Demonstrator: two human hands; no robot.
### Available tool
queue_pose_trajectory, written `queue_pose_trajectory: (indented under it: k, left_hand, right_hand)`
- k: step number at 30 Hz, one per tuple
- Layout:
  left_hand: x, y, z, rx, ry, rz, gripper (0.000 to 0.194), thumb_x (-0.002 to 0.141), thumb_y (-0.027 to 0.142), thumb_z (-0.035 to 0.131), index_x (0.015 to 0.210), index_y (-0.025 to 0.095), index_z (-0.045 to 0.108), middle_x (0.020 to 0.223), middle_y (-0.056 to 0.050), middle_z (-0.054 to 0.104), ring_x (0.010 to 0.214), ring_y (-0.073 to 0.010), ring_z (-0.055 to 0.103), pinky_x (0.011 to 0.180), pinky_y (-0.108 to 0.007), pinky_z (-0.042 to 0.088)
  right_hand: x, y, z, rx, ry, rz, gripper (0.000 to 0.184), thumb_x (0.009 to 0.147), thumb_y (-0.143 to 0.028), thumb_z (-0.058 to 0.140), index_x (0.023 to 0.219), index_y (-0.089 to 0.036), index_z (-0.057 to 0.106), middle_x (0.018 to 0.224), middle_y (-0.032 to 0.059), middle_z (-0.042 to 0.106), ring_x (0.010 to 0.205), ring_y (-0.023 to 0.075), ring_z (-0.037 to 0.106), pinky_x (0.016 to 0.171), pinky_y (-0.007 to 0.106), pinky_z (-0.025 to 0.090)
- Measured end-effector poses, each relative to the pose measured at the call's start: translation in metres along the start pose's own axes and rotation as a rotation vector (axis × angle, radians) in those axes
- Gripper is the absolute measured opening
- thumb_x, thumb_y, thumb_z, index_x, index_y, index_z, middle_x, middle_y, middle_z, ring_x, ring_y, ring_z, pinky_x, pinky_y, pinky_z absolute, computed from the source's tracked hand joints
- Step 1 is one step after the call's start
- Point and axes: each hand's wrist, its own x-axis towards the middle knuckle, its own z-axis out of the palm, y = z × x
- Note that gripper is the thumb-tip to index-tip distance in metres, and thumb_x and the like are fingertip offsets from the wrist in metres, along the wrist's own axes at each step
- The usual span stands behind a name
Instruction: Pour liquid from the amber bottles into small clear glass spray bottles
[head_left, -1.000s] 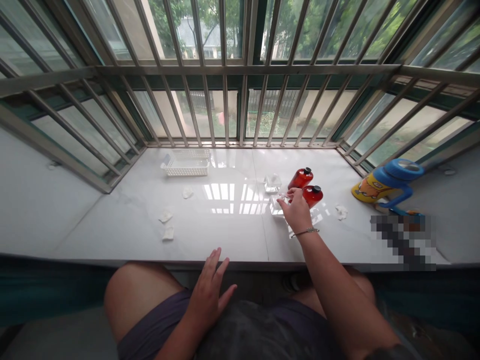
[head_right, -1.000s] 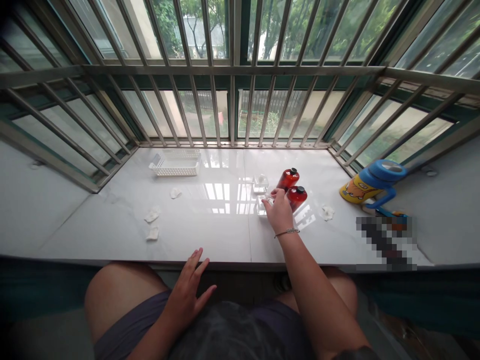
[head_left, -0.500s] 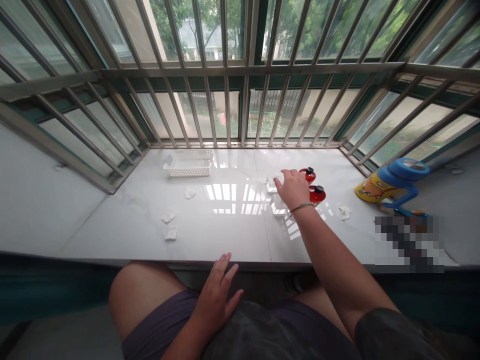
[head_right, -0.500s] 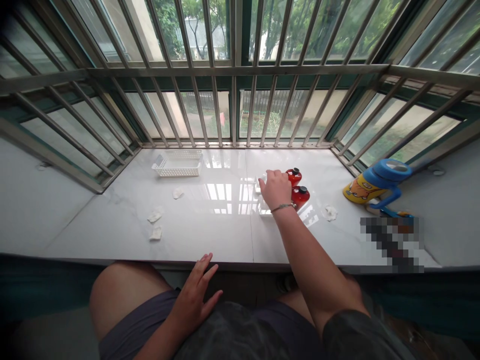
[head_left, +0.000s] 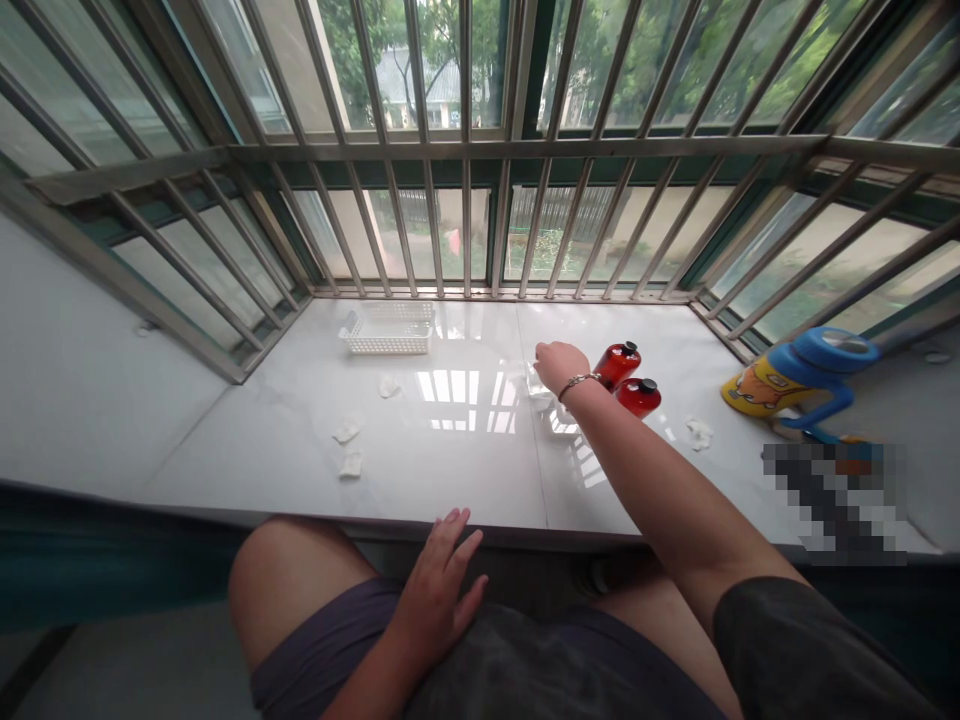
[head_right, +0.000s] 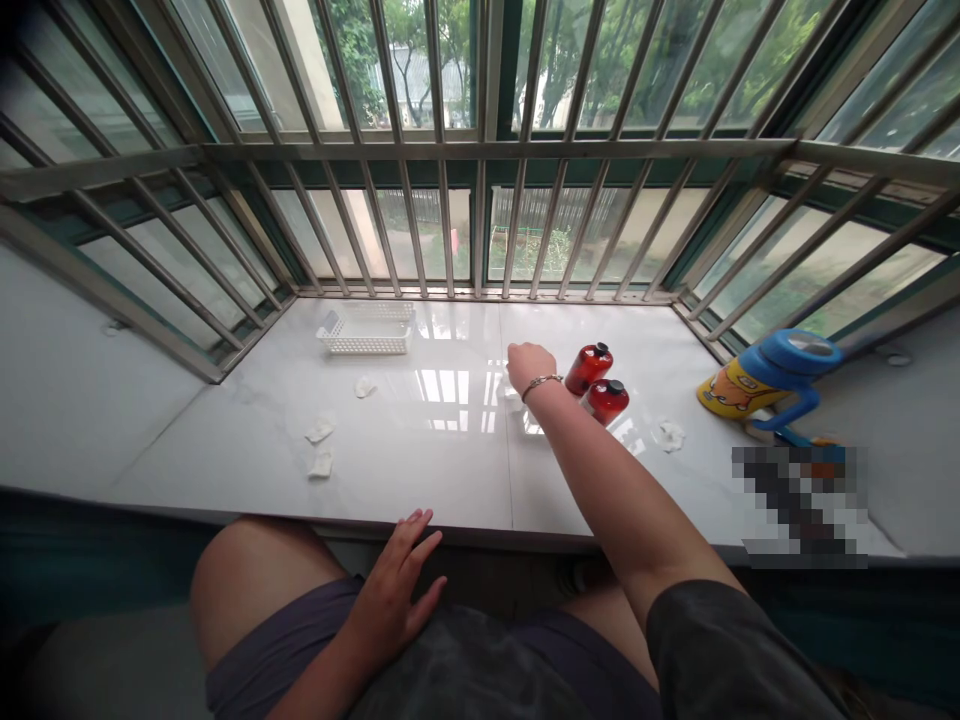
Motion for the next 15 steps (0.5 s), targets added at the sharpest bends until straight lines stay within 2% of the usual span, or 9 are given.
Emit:
queue_pose_trajectory:
  k: [4,8,12,15]
  left_hand:
    - [0.004,-0.002,0.000,0.036,0.015,-0.007,0.055,0.102,0.015,0.062,0.156,0.020,0.050,0.167,-0.018,0.050,0.159,-0.0341,0.045,0.124,-0.059,0.051]
    - [0.010,-0.005,0.001,0.097,0.020,-0.053,0.058,0.102,0.016,0.063,0.158,0.021,0.049,0.171,-0.019,0.043,0.161,-0.0363,0.043,0.124,-0.061,0.050]
    - [0.016,-0.009,0.004,0.149,0.016,-0.134,0.066,0.102,0.018,0.065,0.164,0.023,0.043,0.180,-0.020,0.025,0.165,-0.0420,0.031,0.125,-0.064,0.047]
    - [0.023,-0.013,0.005,0.175,0.022,-0.200,0.078,0.102,0.021,0.066,0.172,0.026,0.030,0.184,-0.019,0.009,0.167,-0.0456,0.023,0.124,-0.066,0.046]
  right_hand:
    - [-0.028,-0.039,0.006,0.027,0.067,-0.141,0.026,0.110,-0.029,0.055,0.128,-0.015,0.068,0.124,0.0182,0.073,0.117,0.0283,0.070,0.098,0.039,0.053]
    - [-0.061,-0.084,0.013,0.078,0.062,-0.358,0.023,0.107,-0.031,0.061,0.124,-0.018,0.070,0.118,0.0147,0.075,0.110,0.0266,0.072,0.093,0.034,0.051]
    - [-0.093,-0.126,0.023,0.119,0.041,-0.519,0.019,0.105,-0.034,0.064,0.115,-0.019,0.071,0.107,0.0099,0.077,0.101,0.0238,0.073,0.086,0.032,0.052]
    - [-0.113,-0.150,0.030,0.130,0.052,-0.544,0.019,0.107,-0.034,0.060,0.114,-0.019,0.069,0.106,0.0095,0.076,0.097,0.0237,0.073,0.079,0.031,0.053]
